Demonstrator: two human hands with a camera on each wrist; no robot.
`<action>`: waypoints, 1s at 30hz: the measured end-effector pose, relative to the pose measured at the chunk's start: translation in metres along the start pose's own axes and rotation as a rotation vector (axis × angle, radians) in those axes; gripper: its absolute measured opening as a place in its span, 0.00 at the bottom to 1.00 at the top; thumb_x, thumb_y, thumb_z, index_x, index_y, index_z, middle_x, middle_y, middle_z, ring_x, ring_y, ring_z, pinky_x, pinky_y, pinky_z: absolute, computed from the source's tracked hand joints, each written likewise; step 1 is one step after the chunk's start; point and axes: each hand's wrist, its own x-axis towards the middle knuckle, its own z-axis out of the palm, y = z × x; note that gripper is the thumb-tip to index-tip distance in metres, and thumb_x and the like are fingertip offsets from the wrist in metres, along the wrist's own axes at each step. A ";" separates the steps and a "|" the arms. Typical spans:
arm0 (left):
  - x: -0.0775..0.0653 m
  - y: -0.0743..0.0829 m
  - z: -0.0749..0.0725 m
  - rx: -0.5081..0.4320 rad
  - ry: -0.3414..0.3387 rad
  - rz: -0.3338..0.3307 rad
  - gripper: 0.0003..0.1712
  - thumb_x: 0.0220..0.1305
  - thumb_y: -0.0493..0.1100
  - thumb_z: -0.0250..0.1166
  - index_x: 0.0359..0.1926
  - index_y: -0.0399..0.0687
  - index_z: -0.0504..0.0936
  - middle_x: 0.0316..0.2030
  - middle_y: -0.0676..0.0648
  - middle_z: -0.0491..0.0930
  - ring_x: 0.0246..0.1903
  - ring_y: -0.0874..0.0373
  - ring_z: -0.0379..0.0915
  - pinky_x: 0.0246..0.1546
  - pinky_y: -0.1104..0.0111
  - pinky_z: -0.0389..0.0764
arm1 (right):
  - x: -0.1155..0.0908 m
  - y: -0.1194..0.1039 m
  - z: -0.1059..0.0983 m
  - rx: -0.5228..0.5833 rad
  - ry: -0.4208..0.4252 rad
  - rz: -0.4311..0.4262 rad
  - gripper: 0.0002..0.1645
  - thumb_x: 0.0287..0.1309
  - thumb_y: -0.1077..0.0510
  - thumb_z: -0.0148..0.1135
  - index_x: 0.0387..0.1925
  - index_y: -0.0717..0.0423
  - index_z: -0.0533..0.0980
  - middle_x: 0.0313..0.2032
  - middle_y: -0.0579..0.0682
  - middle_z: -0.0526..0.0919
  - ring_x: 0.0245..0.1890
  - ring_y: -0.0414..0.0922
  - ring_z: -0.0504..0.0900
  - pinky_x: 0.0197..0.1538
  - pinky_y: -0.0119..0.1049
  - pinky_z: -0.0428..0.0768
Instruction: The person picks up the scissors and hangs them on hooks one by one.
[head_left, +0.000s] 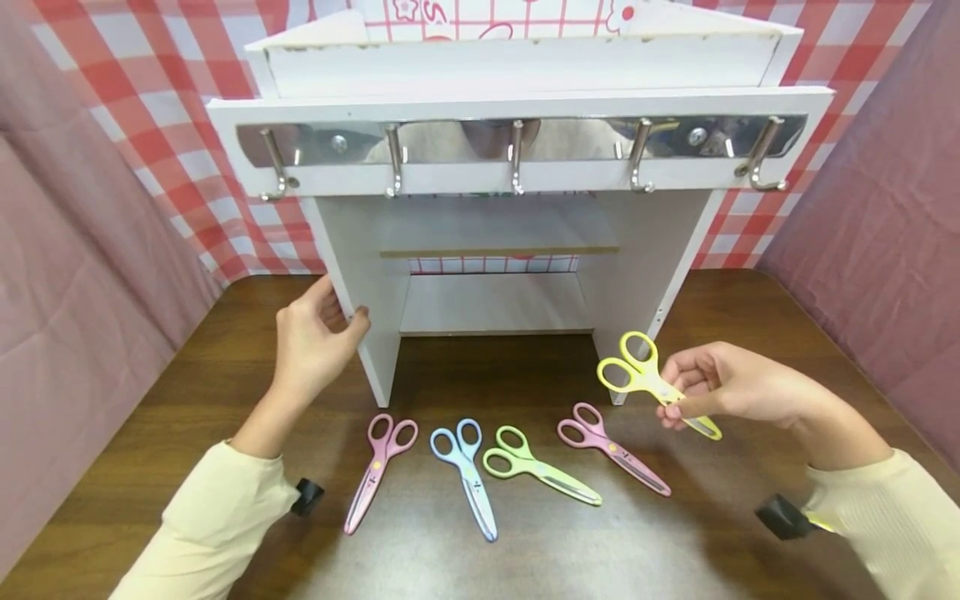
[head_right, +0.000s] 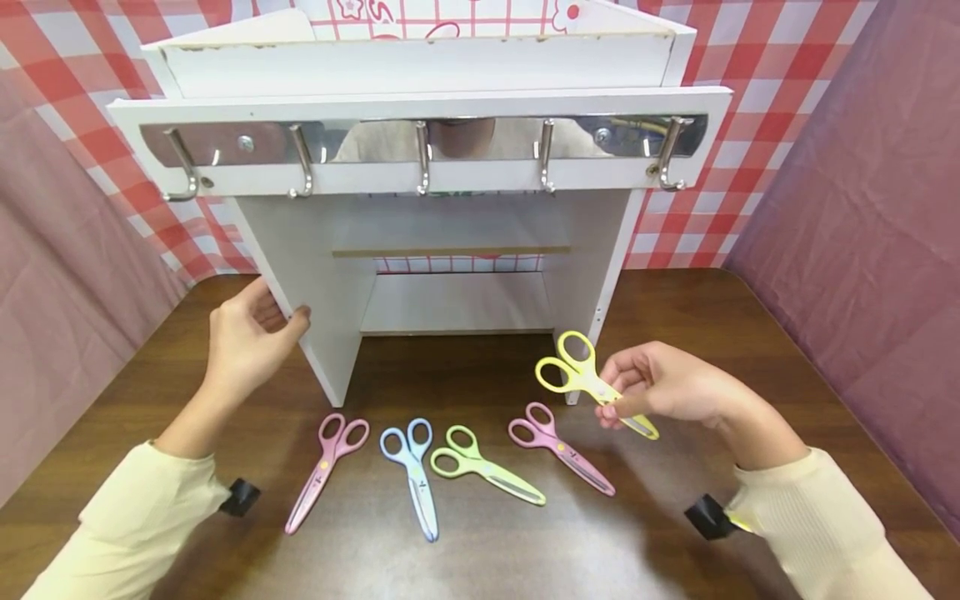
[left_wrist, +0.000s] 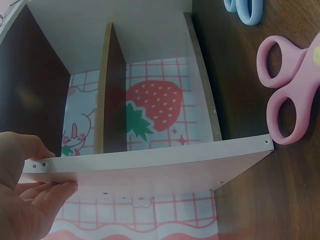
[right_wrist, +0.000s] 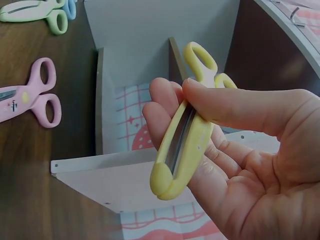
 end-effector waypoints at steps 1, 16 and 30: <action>0.000 0.000 0.000 0.000 -0.002 -0.001 0.19 0.52 0.29 0.61 0.48 0.28 0.79 0.38 0.29 0.85 0.40 0.40 0.85 0.38 0.91 0.79 | 0.000 -0.001 0.000 0.001 0.001 -0.003 0.06 0.59 0.72 0.56 0.39 0.67 0.72 0.35 0.44 0.88 0.36 0.36 0.86 0.39 0.30 0.89; 0.000 0.000 -0.001 0.011 -0.012 -0.006 0.20 0.52 0.30 0.62 0.48 0.29 0.79 0.39 0.30 0.85 0.40 0.42 0.85 0.40 0.80 0.84 | -0.002 -0.009 -0.006 -0.050 0.031 -0.030 0.09 0.58 0.73 0.56 0.39 0.60 0.74 0.36 0.45 0.89 0.37 0.38 0.87 0.38 0.29 0.88; 0.000 0.000 -0.001 0.010 -0.012 -0.006 0.19 0.51 0.30 0.62 0.48 0.29 0.79 0.39 0.30 0.85 0.40 0.41 0.85 0.40 0.75 0.85 | -0.001 -0.015 -0.001 -0.129 0.085 -0.075 0.09 0.58 0.73 0.57 0.38 0.60 0.73 0.35 0.42 0.88 0.36 0.37 0.87 0.34 0.27 0.87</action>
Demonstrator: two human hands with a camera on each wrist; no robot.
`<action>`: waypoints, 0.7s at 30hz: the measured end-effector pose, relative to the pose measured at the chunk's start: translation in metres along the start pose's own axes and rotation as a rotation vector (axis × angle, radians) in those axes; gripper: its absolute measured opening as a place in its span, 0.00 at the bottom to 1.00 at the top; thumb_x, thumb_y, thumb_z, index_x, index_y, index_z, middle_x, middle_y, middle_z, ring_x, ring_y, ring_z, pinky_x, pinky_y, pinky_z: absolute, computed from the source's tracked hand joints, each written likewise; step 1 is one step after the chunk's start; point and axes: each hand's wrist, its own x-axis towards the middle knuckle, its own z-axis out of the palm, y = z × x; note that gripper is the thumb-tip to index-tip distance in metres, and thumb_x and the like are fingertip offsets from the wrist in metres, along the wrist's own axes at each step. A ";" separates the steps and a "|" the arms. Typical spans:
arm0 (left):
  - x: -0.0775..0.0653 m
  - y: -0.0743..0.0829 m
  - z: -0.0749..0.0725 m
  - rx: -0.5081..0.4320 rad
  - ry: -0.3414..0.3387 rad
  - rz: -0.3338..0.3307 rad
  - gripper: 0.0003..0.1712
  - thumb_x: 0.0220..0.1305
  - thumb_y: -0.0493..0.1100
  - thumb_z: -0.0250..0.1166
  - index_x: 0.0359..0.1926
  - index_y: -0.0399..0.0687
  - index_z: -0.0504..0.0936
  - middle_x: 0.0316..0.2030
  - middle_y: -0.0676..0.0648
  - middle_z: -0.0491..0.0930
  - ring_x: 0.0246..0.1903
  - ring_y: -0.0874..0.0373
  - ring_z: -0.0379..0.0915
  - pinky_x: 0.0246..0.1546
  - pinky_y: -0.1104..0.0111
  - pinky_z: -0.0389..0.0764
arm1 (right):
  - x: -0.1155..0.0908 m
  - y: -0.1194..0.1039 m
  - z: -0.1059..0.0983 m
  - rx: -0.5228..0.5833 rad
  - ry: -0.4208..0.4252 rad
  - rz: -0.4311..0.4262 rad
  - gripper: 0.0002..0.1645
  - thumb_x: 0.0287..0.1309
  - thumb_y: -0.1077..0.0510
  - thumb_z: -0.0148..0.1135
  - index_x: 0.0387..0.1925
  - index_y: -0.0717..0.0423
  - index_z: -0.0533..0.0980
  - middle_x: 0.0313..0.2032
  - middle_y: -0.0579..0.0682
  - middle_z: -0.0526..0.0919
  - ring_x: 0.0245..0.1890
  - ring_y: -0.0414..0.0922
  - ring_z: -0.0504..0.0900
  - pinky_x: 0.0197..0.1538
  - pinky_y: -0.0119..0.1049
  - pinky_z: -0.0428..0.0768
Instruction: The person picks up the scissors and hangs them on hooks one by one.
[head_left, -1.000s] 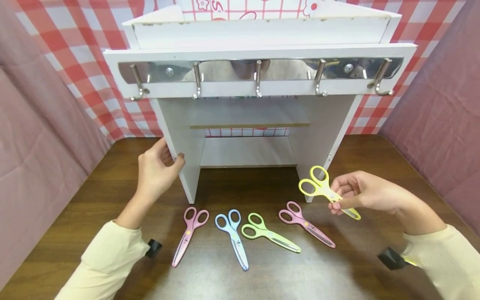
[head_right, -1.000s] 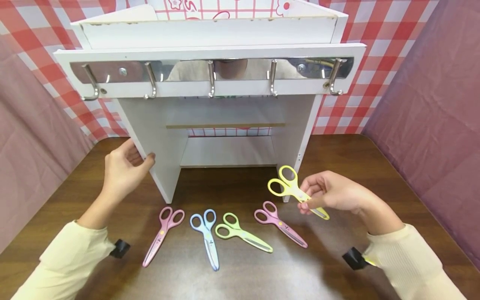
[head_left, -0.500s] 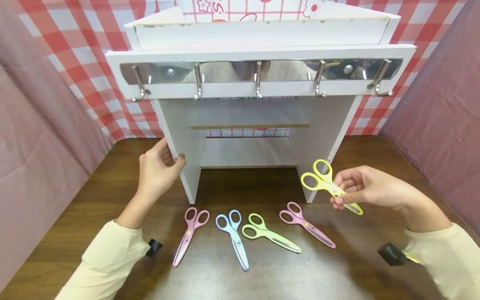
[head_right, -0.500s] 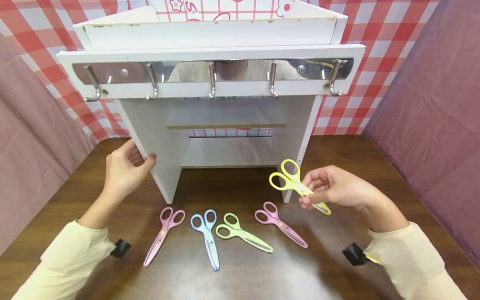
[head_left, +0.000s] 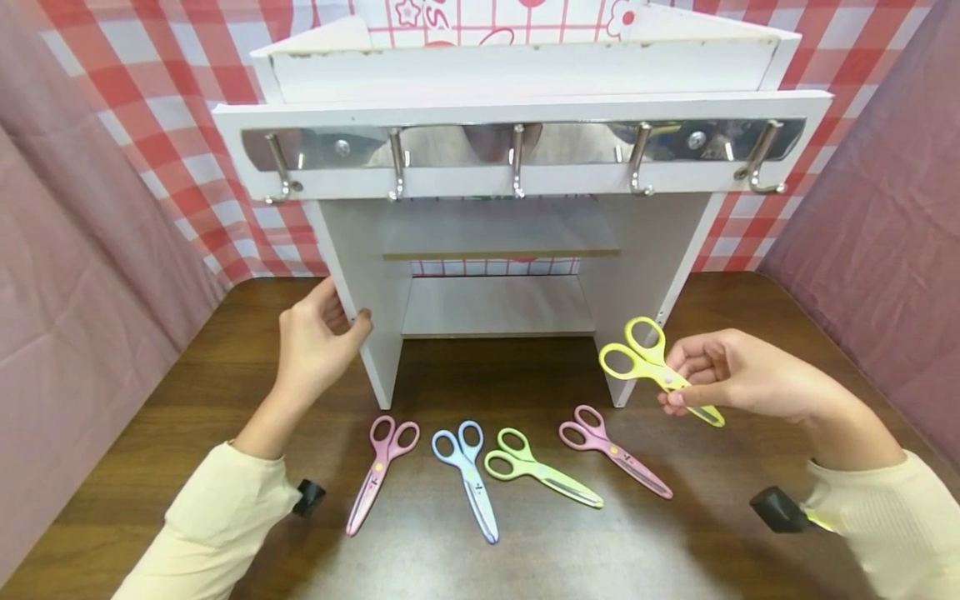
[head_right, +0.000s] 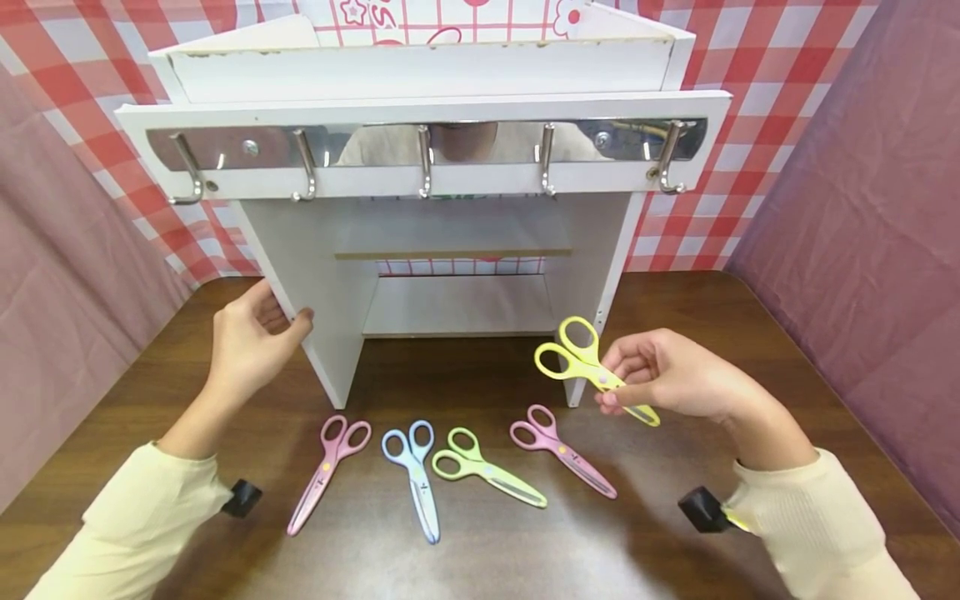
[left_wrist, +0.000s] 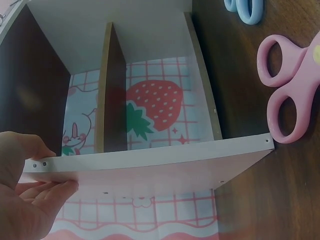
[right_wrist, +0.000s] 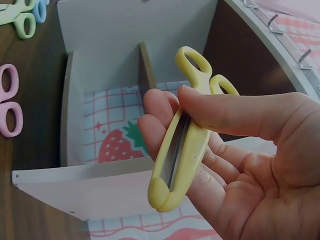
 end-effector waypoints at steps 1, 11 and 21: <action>0.000 0.000 0.000 0.000 0.001 0.000 0.19 0.51 0.30 0.62 0.48 0.29 0.79 0.39 0.30 0.85 0.40 0.41 0.85 0.40 0.76 0.85 | 0.000 -0.001 0.000 -0.004 0.006 -0.002 0.09 0.58 0.73 0.57 0.38 0.59 0.73 0.35 0.42 0.88 0.36 0.36 0.87 0.33 0.26 0.86; 0.000 -0.001 0.000 -0.016 -0.006 0.003 0.20 0.52 0.29 0.62 0.48 0.28 0.78 0.40 0.29 0.84 0.41 0.40 0.85 0.41 0.75 0.84 | -0.001 -0.014 -0.003 -0.097 0.083 -0.022 0.11 0.57 0.73 0.58 0.38 0.58 0.72 0.34 0.42 0.88 0.36 0.35 0.87 0.30 0.25 0.83; 0.000 -0.001 0.001 -0.017 -0.002 0.002 0.20 0.51 0.29 0.62 0.48 0.28 0.78 0.39 0.29 0.84 0.41 0.40 0.85 0.40 0.80 0.83 | -0.002 -0.023 -0.005 -0.153 0.133 -0.039 0.08 0.57 0.73 0.59 0.38 0.64 0.72 0.35 0.46 0.88 0.35 0.39 0.88 0.38 0.29 0.89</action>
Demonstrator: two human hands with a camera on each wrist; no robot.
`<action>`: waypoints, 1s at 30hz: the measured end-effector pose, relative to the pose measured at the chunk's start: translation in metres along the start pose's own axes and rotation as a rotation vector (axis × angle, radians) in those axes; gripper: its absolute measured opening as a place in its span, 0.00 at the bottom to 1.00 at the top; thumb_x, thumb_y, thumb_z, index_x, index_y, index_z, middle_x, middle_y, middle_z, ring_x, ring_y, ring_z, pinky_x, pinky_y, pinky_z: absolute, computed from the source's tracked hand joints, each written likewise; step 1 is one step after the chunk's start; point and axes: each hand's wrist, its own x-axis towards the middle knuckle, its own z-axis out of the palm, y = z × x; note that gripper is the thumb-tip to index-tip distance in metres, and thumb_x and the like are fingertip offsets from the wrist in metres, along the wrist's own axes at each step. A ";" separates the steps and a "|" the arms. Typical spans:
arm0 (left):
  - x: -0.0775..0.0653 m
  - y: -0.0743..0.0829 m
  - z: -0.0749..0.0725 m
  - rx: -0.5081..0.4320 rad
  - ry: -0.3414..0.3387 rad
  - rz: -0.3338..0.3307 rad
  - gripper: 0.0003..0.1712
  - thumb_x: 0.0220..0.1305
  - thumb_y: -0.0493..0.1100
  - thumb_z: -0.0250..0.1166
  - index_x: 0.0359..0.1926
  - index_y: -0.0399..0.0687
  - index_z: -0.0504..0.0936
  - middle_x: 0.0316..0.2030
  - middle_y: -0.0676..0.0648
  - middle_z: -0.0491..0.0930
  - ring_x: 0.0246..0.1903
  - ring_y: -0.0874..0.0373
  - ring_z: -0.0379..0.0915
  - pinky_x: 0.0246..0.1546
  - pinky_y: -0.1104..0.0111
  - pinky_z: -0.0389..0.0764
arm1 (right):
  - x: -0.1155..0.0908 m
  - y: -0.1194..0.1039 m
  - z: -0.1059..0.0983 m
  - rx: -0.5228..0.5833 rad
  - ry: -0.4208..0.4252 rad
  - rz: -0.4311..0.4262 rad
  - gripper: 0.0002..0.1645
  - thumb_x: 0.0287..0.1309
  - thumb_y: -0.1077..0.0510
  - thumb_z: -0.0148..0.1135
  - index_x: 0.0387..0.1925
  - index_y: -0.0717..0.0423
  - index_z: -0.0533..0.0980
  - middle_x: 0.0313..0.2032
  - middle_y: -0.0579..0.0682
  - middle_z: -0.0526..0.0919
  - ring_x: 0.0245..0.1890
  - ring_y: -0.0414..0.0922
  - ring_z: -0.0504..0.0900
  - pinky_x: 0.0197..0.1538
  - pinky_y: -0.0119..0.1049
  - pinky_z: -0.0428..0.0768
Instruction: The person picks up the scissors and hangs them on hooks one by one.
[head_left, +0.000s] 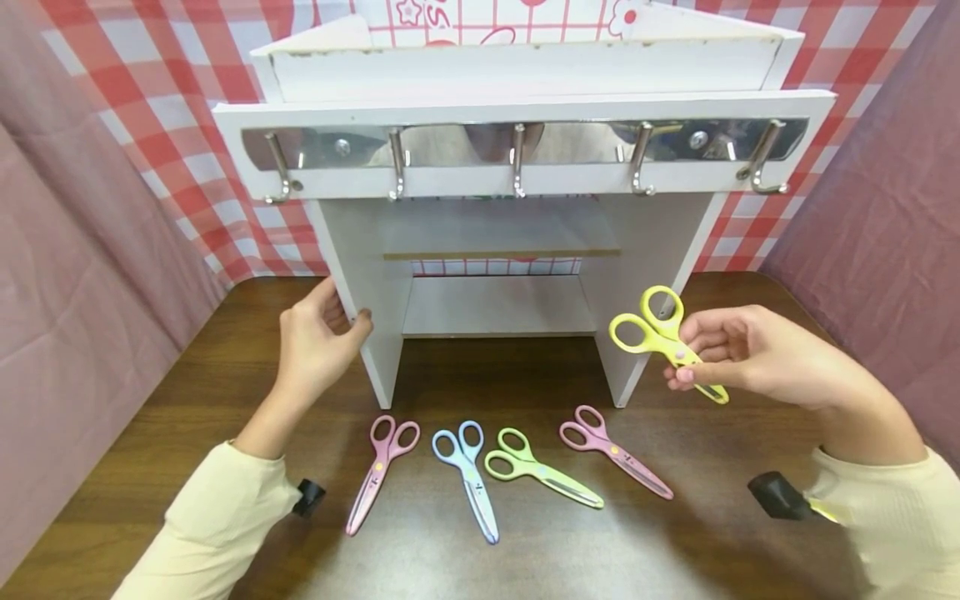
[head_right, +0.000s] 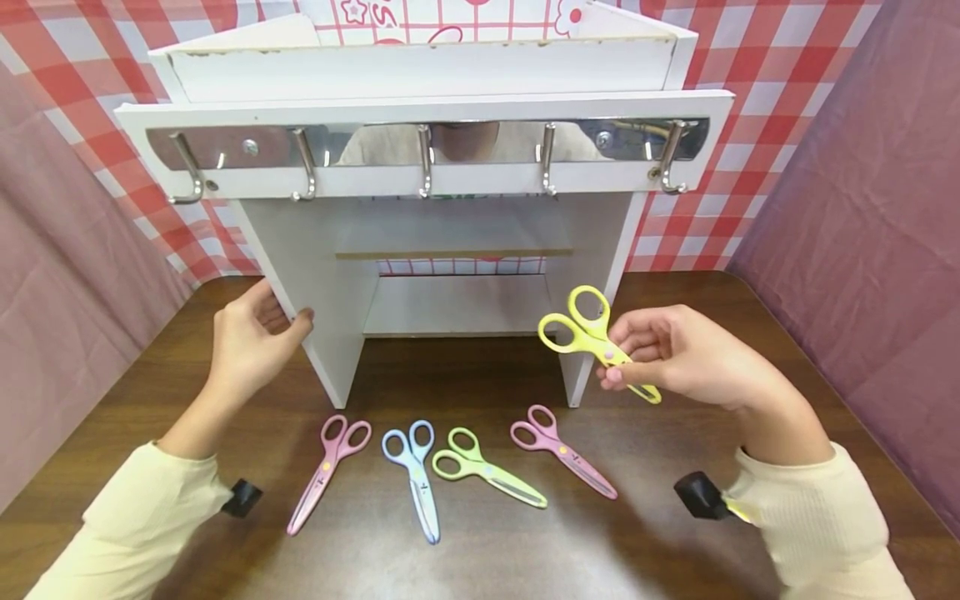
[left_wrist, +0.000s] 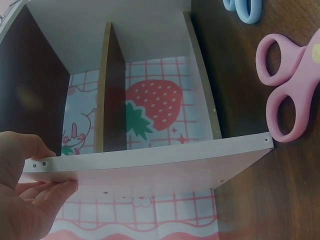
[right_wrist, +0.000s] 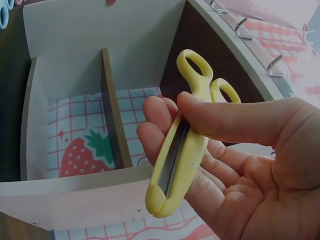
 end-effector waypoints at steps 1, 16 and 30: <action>0.000 0.000 0.000 -0.001 0.000 0.000 0.20 0.51 0.29 0.62 0.48 0.28 0.78 0.39 0.29 0.84 0.41 0.40 0.85 0.40 0.80 0.84 | 0.000 -0.001 0.000 -0.010 0.010 0.003 0.08 0.57 0.73 0.58 0.38 0.64 0.72 0.34 0.46 0.88 0.35 0.39 0.88 0.38 0.29 0.89; 0.000 0.000 0.000 -0.012 -0.003 0.008 0.21 0.51 0.28 0.61 0.50 0.28 0.77 0.41 0.28 0.84 0.43 0.40 0.84 0.43 0.69 0.85 | -0.003 -0.012 -0.002 -0.064 0.126 0.005 0.11 0.54 0.75 0.60 0.37 0.61 0.74 0.33 0.46 0.89 0.33 0.38 0.88 0.32 0.27 0.86; 0.000 -0.001 0.000 -0.005 -0.006 0.012 0.21 0.51 0.29 0.62 0.50 0.29 0.78 0.41 0.29 0.84 0.42 0.41 0.84 0.43 0.68 0.85 | -0.006 -0.021 -0.004 -0.097 0.168 -0.026 0.13 0.53 0.76 0.60 0.37 0.59 0.74 0.34 0.45 0.89 0.34 0.36 0.88 0.26 0.28 0.84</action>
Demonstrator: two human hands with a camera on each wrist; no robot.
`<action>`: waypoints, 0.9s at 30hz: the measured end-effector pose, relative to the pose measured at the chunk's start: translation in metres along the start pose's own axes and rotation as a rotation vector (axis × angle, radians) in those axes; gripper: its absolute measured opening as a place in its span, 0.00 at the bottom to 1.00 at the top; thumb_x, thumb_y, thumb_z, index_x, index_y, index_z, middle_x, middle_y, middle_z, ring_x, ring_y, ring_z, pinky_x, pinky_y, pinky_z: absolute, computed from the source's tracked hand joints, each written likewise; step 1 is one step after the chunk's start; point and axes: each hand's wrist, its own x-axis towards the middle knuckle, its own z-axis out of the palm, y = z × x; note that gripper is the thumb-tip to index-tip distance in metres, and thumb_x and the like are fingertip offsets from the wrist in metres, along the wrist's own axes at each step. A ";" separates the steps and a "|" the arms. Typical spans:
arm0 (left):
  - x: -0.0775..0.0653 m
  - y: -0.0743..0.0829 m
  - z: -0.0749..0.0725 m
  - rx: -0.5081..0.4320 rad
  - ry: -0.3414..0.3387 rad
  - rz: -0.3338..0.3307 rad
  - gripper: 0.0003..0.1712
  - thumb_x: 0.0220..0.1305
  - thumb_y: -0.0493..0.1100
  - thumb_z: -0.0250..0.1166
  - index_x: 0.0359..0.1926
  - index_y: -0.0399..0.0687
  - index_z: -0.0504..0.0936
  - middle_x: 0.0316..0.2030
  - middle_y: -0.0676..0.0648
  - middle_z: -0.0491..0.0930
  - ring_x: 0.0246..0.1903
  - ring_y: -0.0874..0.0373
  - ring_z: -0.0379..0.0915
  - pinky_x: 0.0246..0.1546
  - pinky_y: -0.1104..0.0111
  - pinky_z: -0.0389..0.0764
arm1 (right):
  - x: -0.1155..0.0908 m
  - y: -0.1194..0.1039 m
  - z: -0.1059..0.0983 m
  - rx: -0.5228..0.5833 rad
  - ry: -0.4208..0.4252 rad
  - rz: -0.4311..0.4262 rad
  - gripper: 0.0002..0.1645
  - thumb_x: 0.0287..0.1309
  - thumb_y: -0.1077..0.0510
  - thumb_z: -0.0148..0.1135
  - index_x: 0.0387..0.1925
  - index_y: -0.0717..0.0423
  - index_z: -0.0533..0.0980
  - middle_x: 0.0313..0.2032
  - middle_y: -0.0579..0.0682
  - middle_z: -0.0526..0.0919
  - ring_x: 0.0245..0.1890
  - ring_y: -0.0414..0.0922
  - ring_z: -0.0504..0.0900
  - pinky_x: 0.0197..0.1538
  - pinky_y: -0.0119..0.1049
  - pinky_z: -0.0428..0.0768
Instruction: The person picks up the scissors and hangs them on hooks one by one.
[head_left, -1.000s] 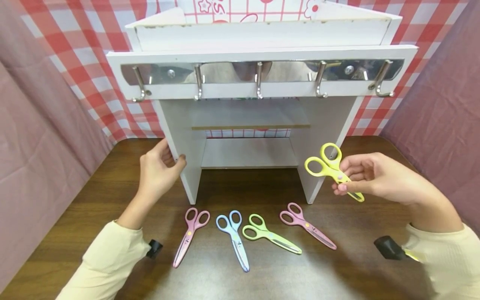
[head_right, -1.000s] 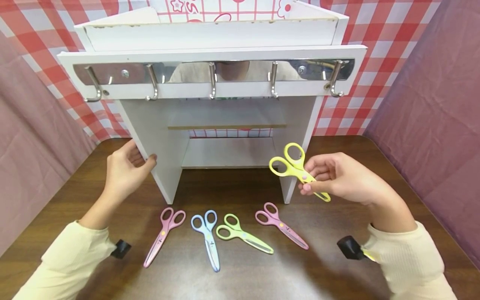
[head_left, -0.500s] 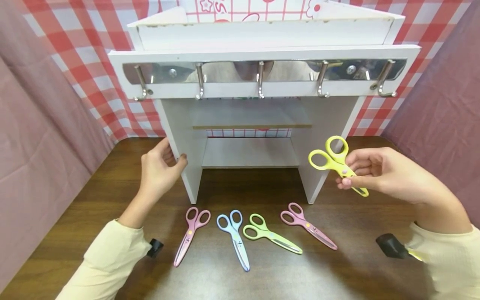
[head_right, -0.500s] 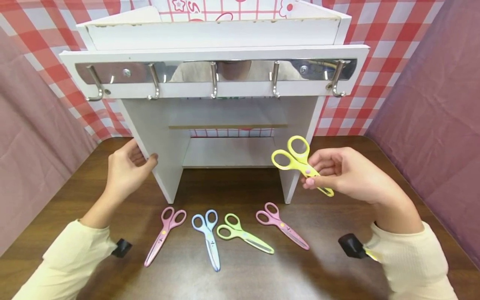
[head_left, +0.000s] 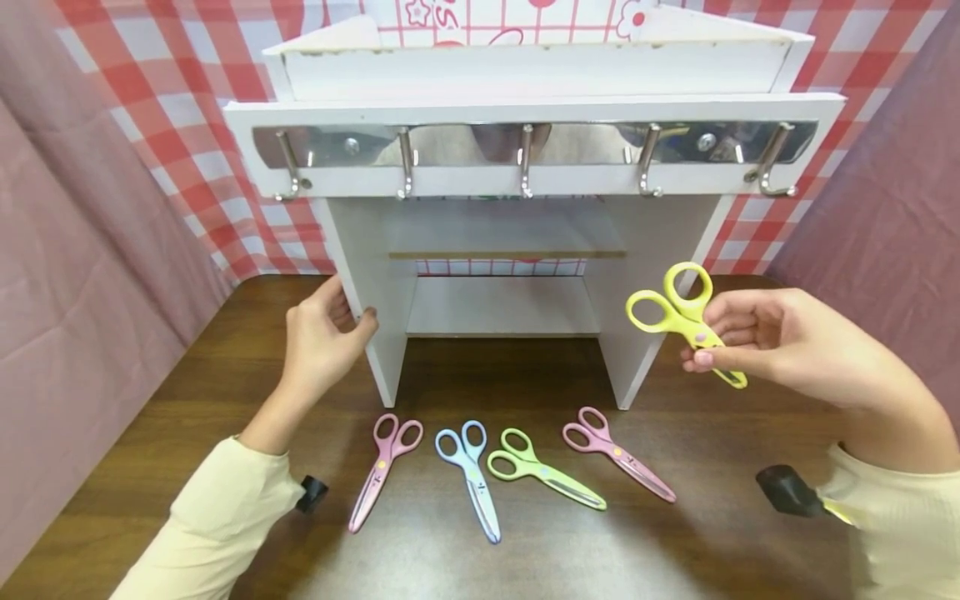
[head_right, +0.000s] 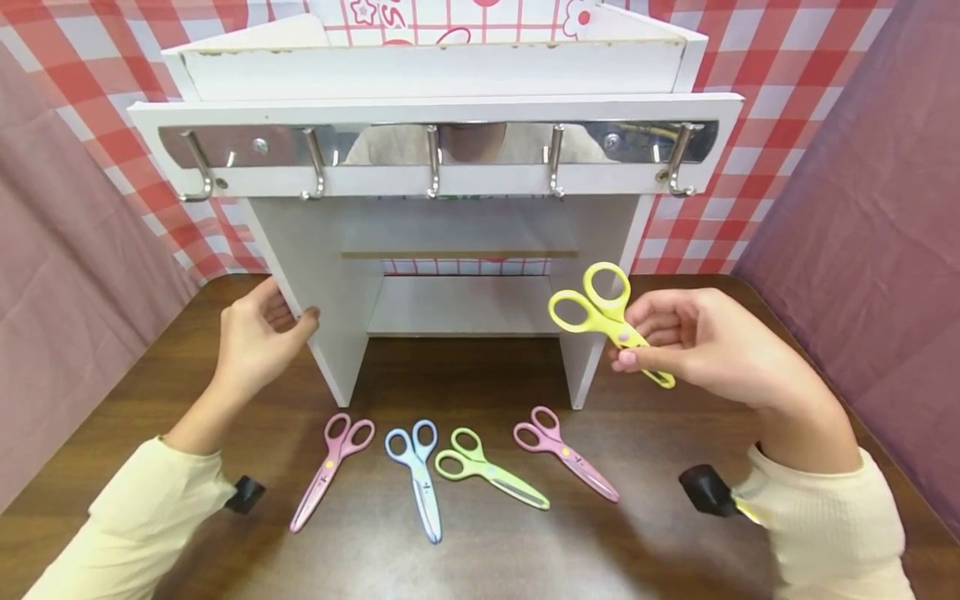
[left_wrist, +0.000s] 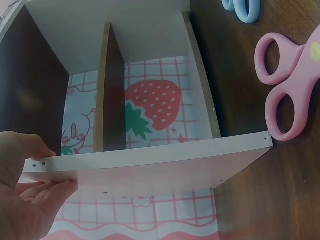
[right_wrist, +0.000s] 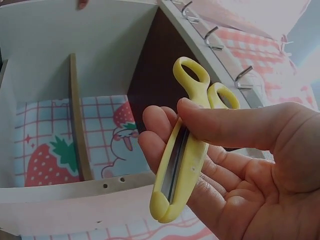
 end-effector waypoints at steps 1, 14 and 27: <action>0.000 0.000 0.000 0.000 0.000 -0.001 0.21 0.51 0.29 0.61 0.50 0.29 0.78 0.41 0.29 0.84 0.42 0.41 0.84 0.43 0.68 0.86 | 0.000 -0.001 0.000 -0.003 0.008 0.002 0.13 0.53 0.76 0.60 0.37 0.59 0.74 0.34 0.44 0.89 0.33 0.36 0.88 0.26 0.27 0.84; 0.001 -0.002 -0.001 -0.005 -0.001 0.005 0.20 0.51 0.28 0.61 0.49 0.28 0.78 0.40 0.29 0.84 0.41 0.40 0.85 0.41 0.72 0.85 | -0.008 -0.011 -0.007 -0.088 0.063 0.016 0.14 0.54 0.74 0.61 0.41 0.59 0.76 0.35 0.45 0.89 0.34 0.36 0.87 0.26 0.28 0.82; 0.000 -0.001 0.000 -0.002 0.002 0.011 0.20 0.51 0.29 0.61 0.48 0.29 0.78 0.39 0.29 0.85 0.40 0.41 0.85 0.40 0.78 0.84 | -0.011 -0.016 -0.015 -0.007 0.122 -0.054 0.16 0.52 0.79 0.58 0.43 0.67 0.76 0.35 0.52 0.89 0.33 0.39 0.87 0.25 0.29 0.81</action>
